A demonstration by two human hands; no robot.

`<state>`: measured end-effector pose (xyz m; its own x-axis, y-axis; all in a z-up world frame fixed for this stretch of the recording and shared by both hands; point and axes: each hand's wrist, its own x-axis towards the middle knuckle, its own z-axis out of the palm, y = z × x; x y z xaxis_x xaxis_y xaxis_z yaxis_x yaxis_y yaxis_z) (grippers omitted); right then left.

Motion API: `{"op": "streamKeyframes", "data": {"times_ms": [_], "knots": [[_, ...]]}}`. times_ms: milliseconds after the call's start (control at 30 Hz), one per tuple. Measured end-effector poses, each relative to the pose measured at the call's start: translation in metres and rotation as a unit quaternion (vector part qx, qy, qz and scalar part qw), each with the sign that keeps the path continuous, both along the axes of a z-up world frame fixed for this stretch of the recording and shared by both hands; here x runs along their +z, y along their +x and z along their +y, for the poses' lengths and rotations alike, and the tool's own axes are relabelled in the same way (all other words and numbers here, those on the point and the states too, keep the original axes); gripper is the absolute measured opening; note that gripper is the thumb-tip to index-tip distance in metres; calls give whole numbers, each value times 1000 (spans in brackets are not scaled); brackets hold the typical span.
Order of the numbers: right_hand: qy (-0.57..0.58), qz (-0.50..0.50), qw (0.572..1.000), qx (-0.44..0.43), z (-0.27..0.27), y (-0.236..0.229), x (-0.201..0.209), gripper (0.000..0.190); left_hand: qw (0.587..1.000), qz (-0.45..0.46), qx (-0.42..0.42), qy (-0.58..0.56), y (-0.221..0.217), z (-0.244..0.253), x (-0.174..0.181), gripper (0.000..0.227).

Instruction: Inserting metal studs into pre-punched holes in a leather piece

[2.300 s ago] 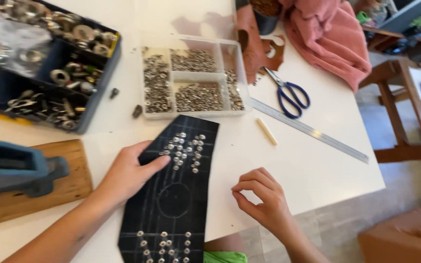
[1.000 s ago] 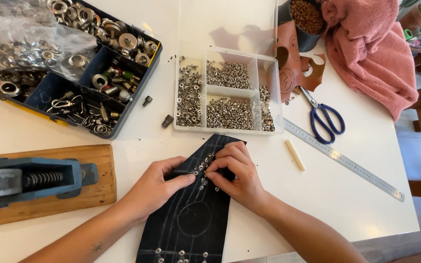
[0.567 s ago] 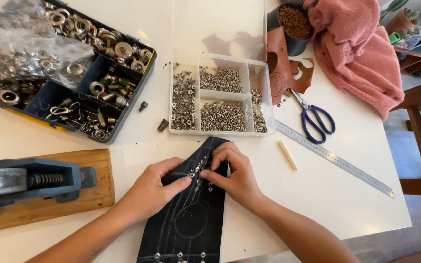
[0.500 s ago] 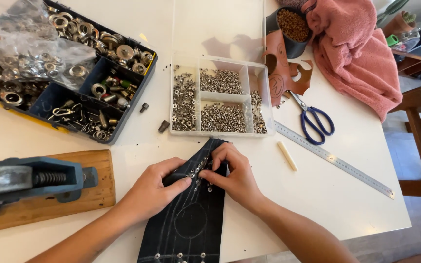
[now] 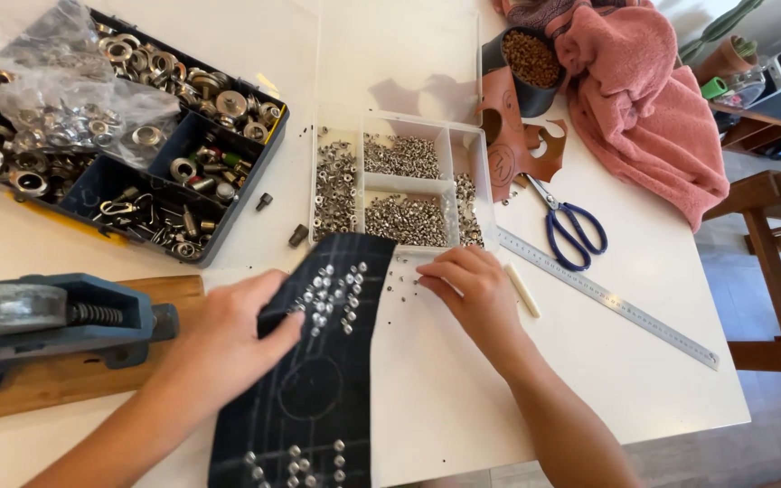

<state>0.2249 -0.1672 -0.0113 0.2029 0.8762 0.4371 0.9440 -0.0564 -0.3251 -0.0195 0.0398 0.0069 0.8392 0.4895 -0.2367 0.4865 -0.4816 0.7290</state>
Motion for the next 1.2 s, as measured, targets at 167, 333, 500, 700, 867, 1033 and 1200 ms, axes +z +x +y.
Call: {"op": "streamKeyframes", "data": {"times_ms": [167,333,500,700,867,1033,1200], "knots": [[-29,-39,999,-2,4,-7,-14,9,996,-10,37,85,2,9,-1,26],[21,-108,993,-33,14,-12,-24,6,994,-68,82,-11,6,10,-22,24],[13,-155,988,-22,15,-10,-30,9,978,-92,102,-159,18,4,-35,22],[26,-3,999,-35,14,-8,-26,13,954,-123,129,-242,23,-1,-33,17],[79,71,993,-44,4,-41,24,13,923,-123,146,-334,19,-17,-25,20],[129,130,982,40,13,-74,20,7,904,-124,119,-390,20,-32,-29,23],[126,176,975,57,17,-77,12,6,909,-109,74,-396,19,-40,-20,21]]}}
